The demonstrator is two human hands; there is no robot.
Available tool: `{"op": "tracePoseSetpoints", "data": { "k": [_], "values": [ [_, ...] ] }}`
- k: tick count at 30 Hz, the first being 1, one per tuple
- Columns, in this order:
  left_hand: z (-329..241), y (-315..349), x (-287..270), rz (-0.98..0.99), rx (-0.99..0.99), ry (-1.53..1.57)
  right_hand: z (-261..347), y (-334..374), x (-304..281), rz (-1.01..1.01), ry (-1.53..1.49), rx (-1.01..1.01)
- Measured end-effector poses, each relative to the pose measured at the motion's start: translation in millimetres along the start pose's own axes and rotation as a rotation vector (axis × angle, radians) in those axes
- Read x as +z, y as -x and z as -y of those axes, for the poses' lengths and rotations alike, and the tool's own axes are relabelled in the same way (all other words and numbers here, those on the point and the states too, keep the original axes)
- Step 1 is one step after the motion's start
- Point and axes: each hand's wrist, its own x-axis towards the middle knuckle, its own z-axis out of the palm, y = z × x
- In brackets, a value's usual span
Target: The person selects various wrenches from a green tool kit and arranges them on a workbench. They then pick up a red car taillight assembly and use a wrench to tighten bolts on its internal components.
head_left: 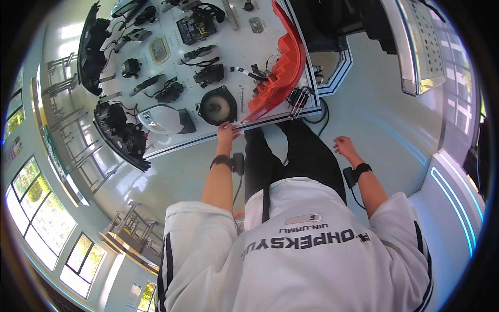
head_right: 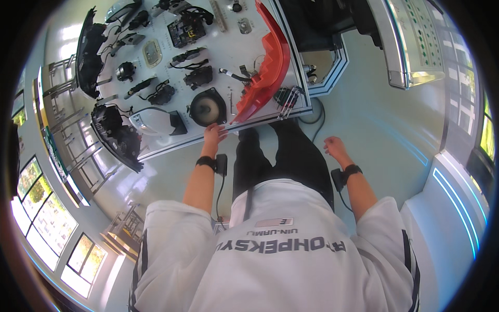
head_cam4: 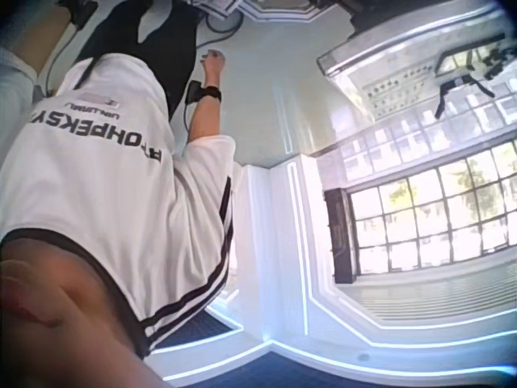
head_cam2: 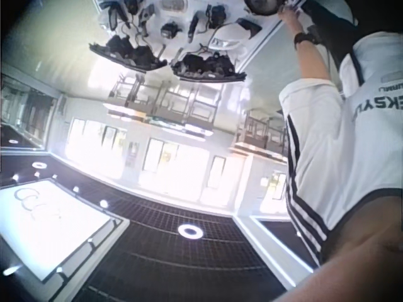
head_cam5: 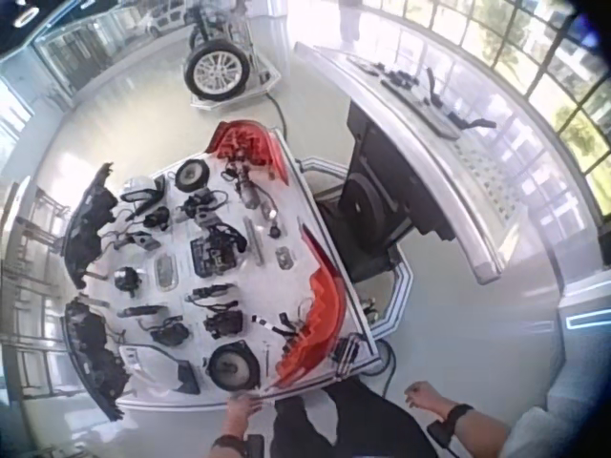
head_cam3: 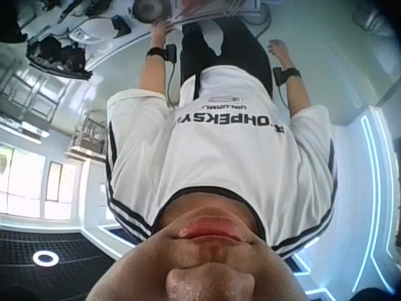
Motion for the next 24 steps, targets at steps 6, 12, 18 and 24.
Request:
{"op": "tracePoseSetpoints", "data": {
  "k": [6,12,18,24],
  "values": [
    [55.6,91.8,-102.3,0.094,0.026,-0.157,73.1,-34.8,41.9,0.06,0.002,-0.138],
    [198.4,163.0,-243.2,-0.129,-0.112,-0.125,124.0,-20.6,74.0,0.076,0.085,-0.222],
    [309.1,195.4,-330.1,-0.195,-0.136,0.166,117.4,4.3,120.7,-0.029,0.223,-0.341],
    [350.2,196.0,-391.9,-0.058,-0.07,0.406,68.3,51.8,197.8,0.067,0.52,-0.413]
  ]
}}
